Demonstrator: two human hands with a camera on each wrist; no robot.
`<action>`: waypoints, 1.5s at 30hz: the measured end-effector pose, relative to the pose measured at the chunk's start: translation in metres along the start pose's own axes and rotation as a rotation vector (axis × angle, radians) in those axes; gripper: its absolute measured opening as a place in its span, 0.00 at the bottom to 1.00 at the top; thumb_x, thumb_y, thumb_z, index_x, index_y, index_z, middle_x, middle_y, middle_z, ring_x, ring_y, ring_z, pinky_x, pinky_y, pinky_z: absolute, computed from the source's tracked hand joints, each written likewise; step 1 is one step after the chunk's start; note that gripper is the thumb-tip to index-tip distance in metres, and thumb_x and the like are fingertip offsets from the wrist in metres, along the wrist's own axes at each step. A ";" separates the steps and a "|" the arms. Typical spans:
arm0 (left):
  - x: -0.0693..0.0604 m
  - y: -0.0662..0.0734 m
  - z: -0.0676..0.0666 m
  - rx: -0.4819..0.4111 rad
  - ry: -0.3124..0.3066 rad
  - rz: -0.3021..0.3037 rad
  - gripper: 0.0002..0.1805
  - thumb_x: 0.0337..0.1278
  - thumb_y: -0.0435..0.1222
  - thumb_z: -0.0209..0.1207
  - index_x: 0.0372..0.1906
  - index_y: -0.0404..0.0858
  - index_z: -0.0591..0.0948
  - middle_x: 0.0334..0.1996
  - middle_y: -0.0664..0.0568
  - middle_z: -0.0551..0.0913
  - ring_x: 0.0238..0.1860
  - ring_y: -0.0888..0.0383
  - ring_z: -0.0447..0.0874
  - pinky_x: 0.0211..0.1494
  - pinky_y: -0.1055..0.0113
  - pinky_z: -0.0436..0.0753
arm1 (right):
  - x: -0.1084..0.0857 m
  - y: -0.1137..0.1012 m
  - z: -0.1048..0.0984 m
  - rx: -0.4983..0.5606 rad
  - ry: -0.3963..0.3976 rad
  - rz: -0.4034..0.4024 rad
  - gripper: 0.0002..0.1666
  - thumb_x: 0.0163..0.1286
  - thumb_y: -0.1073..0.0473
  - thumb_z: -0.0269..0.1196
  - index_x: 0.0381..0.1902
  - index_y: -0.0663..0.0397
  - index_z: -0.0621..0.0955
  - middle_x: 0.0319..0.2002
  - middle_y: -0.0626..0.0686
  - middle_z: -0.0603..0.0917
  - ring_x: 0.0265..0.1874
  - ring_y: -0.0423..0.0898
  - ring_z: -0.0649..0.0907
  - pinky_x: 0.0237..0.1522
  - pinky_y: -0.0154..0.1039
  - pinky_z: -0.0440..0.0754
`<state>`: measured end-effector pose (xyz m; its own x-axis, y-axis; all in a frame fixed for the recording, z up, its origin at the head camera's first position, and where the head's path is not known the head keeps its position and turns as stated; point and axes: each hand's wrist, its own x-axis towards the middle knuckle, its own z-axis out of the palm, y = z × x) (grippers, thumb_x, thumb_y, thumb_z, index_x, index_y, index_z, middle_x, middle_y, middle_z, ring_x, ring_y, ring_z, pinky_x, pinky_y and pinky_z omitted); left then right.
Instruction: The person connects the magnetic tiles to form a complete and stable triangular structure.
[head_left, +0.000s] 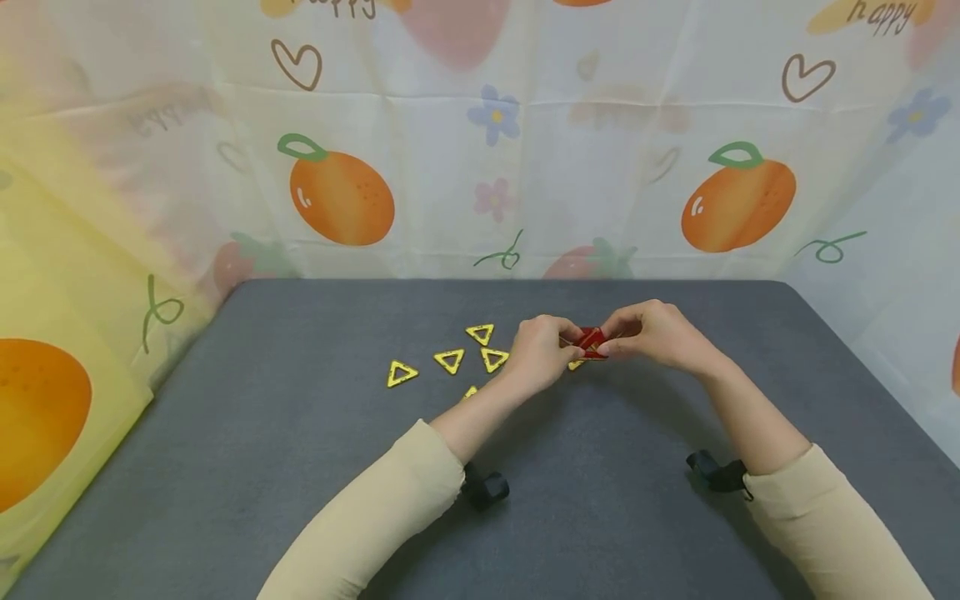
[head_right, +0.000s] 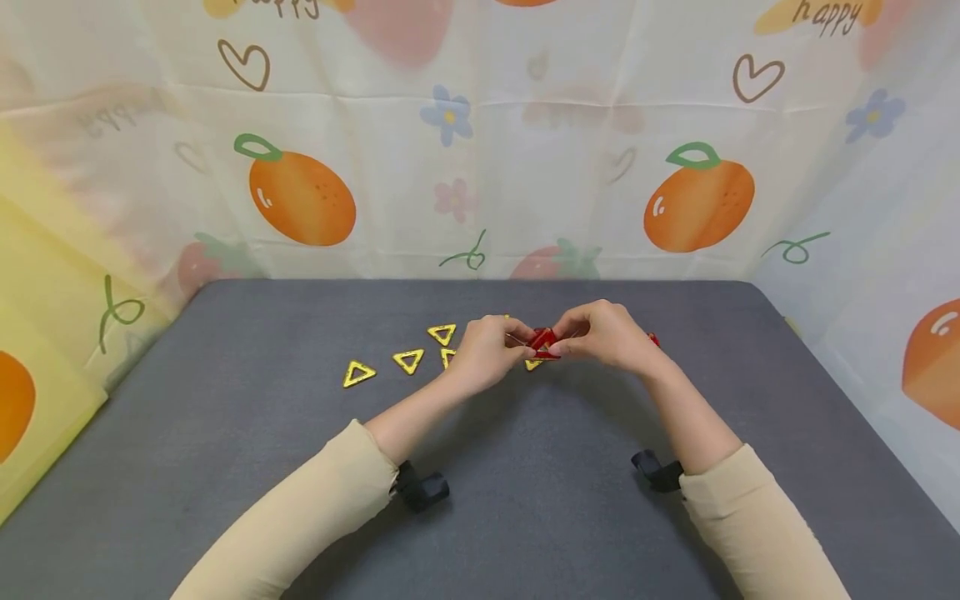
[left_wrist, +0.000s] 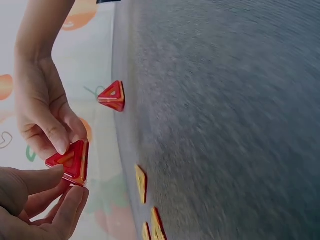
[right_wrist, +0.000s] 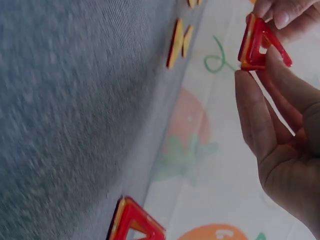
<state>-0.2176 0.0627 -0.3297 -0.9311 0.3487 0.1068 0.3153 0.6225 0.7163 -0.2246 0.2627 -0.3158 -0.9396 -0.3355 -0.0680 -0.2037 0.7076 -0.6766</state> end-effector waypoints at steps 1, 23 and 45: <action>0.002 0.002 0.002 -0.020 -0.006 -0.001 0.10 0.61 0.33 0.64 0.46 0.36 0.87 0.43 0.47 0.90 0.41 0.55 0.89 0.39 0.70 0.84 | 0.000 0.001 -0.003 -0.014 0.012 0.003 0.10 0.63 0.53 0.70 0.41 0.50 0.87 0.40 0.52 0.90 0.39 0.51 0.90 0.44 0.46 0.87; 0.033 0.019 0.066 -0.233 -0.100 -0.126 0.23 0.71 0.31 0.51 0.68 0.41 0.74 0.63 0.47 0.81 0.25 0.63 0.71 0.26 0.75 0.67 | 0.003 0.044 -0.032 -0.206 0.050 0.150 0.18 0.65 0.50 0.68 0.45 0.57 0.85 0.40 0.56 0.90 0.34 0.46 0.87 0.34 0.37 0.80; 0.032 0.016 0.082 -0.124 -0.209 -0.131 0.25 0.70 0.32 0.52 0.70 0.42 0.71 0.69 0.53 0.75 0.71 0.59 0.71 0.70 0.64 0.74 | 0.006 0.049 -0.021 -0.299 0.054 0.123 0.11 0.63 0.60 0.67 0.38 0.65 0.85 0.30 0.58 0.88 0.20 0.43 0.80 0.23 0.36 0.78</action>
<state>-0.2275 0.1416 -0.3714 -0.9006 0.4157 -0.1273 0.1578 0.5855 0.7952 -0.2456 0.3086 -0.3344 -0.9738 -0.2081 -0.0916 -0.1516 0.8947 -0.4201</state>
